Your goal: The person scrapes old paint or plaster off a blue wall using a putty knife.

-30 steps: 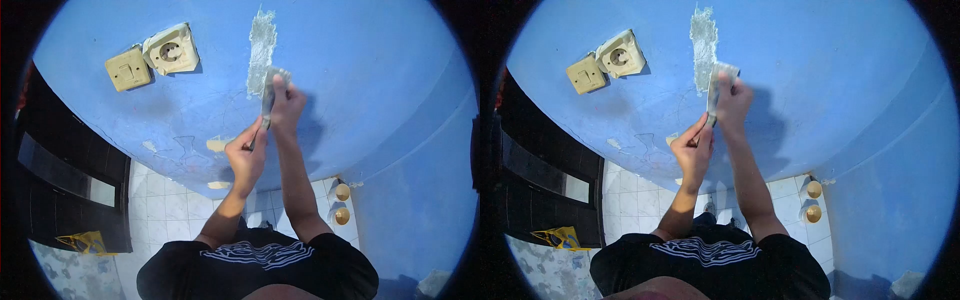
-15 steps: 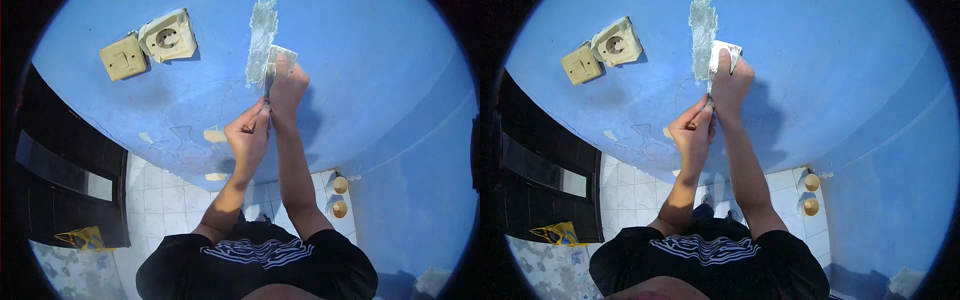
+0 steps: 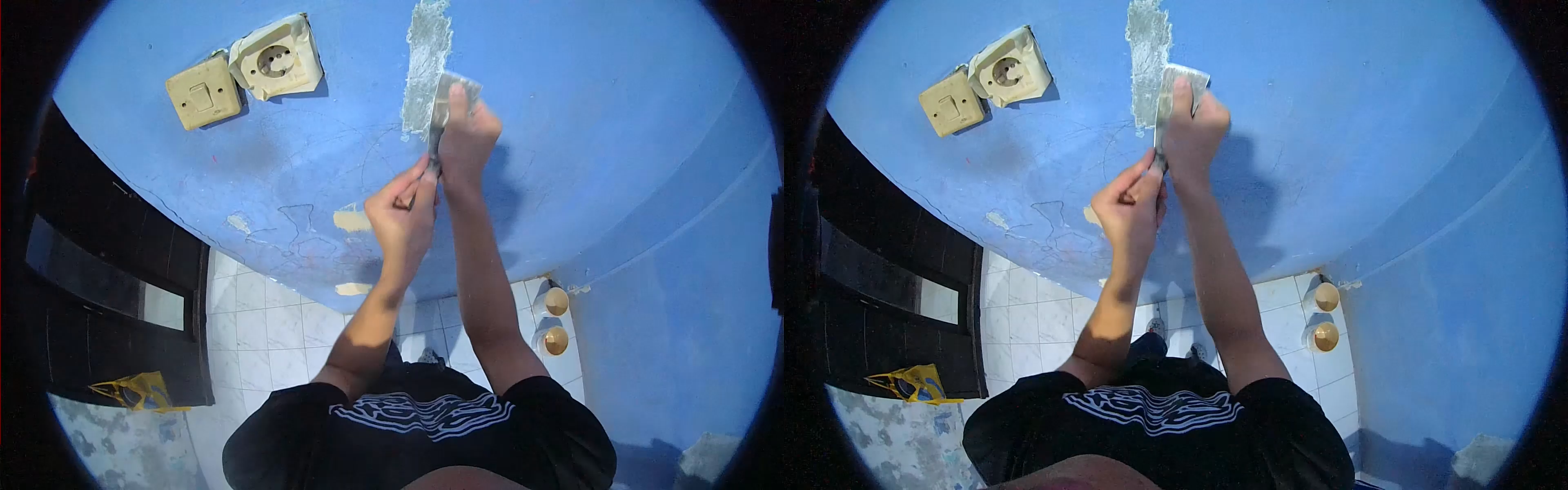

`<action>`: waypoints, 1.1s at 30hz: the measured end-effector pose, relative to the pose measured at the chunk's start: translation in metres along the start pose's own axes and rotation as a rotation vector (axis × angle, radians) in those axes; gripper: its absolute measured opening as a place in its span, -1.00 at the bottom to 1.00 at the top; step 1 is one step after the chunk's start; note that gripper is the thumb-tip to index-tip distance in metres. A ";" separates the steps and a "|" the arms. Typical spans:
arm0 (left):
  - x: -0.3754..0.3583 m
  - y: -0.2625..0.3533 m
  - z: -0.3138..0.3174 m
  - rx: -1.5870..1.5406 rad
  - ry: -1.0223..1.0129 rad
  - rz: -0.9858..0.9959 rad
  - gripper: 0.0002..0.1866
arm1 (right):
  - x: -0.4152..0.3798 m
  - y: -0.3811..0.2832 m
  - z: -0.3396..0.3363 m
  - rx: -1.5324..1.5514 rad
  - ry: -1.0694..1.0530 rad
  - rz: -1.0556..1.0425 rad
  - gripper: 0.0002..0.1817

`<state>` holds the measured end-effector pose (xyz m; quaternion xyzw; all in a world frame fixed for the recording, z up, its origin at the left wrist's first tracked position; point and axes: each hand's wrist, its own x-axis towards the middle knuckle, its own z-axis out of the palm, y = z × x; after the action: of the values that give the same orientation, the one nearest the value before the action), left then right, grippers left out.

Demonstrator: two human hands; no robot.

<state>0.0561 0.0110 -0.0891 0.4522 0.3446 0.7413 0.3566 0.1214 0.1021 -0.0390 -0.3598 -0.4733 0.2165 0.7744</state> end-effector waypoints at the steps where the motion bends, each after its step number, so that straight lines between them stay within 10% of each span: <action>1: 0.004 0.004 0.003 -0.050 0.004 -0.031 -0.73 | 0.004 -0.004 0.003 0.040 0.051 -0.033 -0.59; 33: 0.001 0.015 0.006 -0.167 -0.065 -0.122 -0.70 | 0.009 -0.019 0.003 0.117 -0.005 -0.060 -0.67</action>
<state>0.0577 0.0054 -0.0741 0.4228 0.2966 0.7294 0.4485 0.1228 0.0967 -0.0189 -0.2993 -0.4723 0.2213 0.7990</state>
